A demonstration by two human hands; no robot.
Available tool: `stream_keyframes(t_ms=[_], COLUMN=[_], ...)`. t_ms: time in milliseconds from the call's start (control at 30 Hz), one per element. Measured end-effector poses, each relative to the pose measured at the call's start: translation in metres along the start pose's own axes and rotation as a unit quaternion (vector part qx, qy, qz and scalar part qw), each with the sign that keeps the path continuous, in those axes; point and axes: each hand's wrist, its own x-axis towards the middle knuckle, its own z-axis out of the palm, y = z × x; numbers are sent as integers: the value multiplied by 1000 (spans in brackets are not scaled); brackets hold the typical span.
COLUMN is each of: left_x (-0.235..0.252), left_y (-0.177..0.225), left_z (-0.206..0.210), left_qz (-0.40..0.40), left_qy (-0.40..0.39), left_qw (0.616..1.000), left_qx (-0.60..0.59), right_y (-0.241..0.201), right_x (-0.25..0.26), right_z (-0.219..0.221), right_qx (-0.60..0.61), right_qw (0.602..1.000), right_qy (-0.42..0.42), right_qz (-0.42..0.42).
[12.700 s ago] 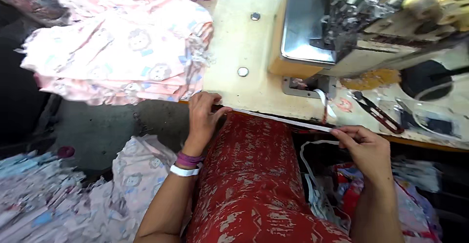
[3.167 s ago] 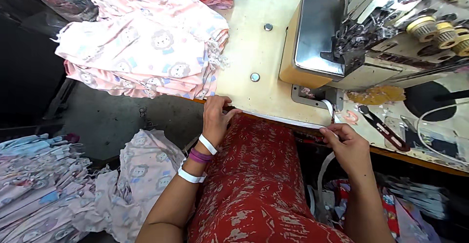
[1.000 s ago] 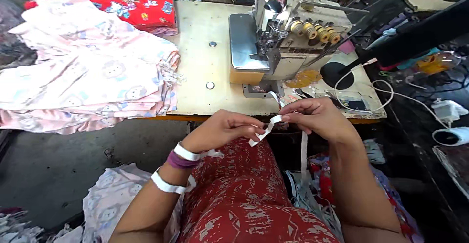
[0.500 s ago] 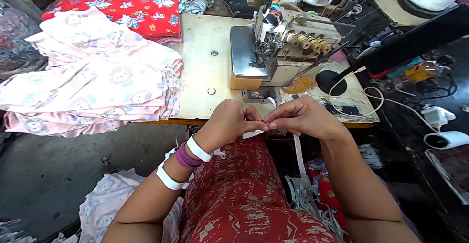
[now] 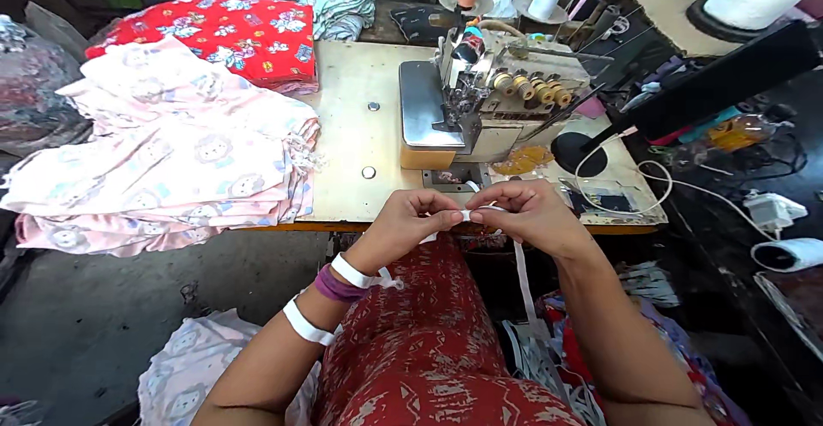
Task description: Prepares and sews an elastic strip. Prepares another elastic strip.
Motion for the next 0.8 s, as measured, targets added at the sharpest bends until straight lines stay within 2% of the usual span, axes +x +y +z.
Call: stream_keyframes(t_ms=[300, 533, 633, 800], left_x=[5, 17, 22, 36], left_y=[2, 0, 1, -2], left_z=[6, 1, -3, -9], left_qz=[-5, -43, -25, 62], left_qy=[47, 2, 29, 63], left_qw=[997, 997, 999, 984], left_qx=[57, -67, 3, 157], right_y=[7, 14, 14, 18], right_x=[1, 11, 18, 35], right_z=[5, -1, -3, -5], right_qx=[-30, -30, -41, -36], right_qw=[998, 998, 998, 997], right_qy=[49, 57, 55, 70], right_qz=[-19, -29, -9, 3])
